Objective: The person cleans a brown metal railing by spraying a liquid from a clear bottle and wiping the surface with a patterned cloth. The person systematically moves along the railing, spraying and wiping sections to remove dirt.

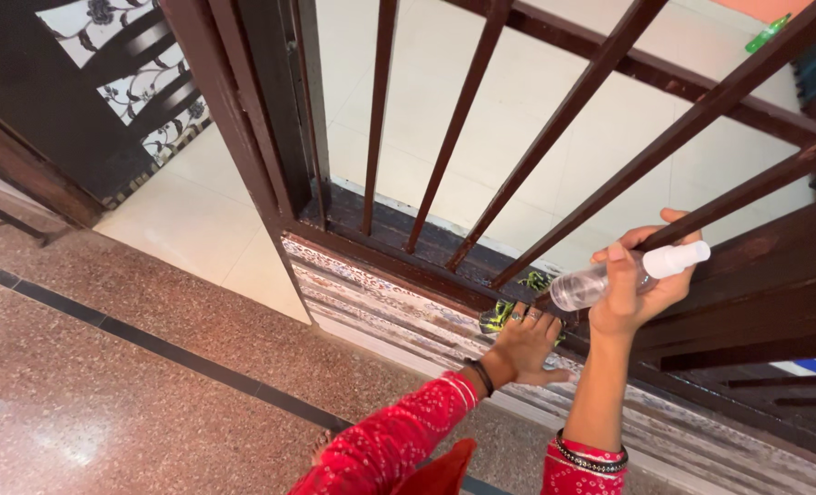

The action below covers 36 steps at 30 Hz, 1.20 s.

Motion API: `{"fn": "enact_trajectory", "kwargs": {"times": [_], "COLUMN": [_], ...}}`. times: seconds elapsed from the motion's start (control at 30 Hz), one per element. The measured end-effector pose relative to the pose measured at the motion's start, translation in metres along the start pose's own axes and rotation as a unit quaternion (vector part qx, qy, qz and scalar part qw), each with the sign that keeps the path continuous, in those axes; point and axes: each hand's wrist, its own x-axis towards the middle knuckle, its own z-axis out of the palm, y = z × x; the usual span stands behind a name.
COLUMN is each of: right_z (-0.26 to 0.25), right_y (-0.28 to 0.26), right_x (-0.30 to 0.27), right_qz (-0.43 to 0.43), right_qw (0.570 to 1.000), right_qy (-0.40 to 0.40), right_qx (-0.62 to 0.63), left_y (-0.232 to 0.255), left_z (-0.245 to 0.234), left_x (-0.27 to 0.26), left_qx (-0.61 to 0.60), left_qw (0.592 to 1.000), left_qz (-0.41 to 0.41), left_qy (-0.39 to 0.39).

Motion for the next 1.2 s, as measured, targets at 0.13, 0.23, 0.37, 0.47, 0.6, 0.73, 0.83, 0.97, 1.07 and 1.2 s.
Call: {"fn": "enact_trajectory", "kwargs": {"times": [0.13, 0.23, 0.37, 0.47, 0.6, 0.73, 0.83, 0.97, 1.07, 1.2], "right_z": [0.001, -0.002, -0.003, -0.004, -0.011, -0.014, -0.015, -0.017, -0.016, -0.017], "right_y": [0.001, 0.003, 0.005, 0.008, 0.015, 0.020, 0.023, 0.022, 0.022, 0.025], "right_x": [0.000, 0.000, -0.001, -0.002, -0.005, -0.004, -0.004, -0.007, -0.008, -0.007], "right_qz": [0.000, -0.003, -0.005, 0.005, 0.011, 0.008, 0.008, 0.015, 0.011, -0.001], "right_qw": [1.000, 1.000, 1.000, 0.999, 0.999, 0.999, 0.999, 0.999, 1.000, 1.000], "right_qy": [0.000, -0.007, -0.007, -0.004, -0.001, -0.003, 0.001, 0.009, 0.005, 0.003], "right_qx": [0.000, 0.006, 0.017, 0.036, 0.040, 0.045, 0.042, 0.031, 0.013, -0.004], "left_y": [-0.020, -0.045, -0.095, -0.146, -0.219, -0.254, -0.256, -0.244, -0.233, -0.235], "left_z": [0.005, -0.015, -0.070, -0.098, -0.106, -0.097, -0.093, -0.095, -0.090, -0.087], "left_x": [-0.004, -0.016, -0.043, -0.080, -0.123, -0.139, -0.139, -0.139, -0.145, -0.155], "left_qx": [-0.034, -0.024, -0.030, -0.024, 0.057, 0.066, 0.048, 0.016, 0.058, 0.069], "left_qw": [0.999, 0.999, 0.983, 0.972, 0.963, 0.958, 0.959, 0.954, 0.959, 0.961], "left_qz": [0.012, -0.024, -0.161, -0.229, -0.224, -0.257, -0.248, -0.295, -0.237, -0.204], "left_qy": [0.037, 0.006, -0.087, -0.036, 0.139, 0.105, 0.129, 0.042, 0.144, 0.176]}}
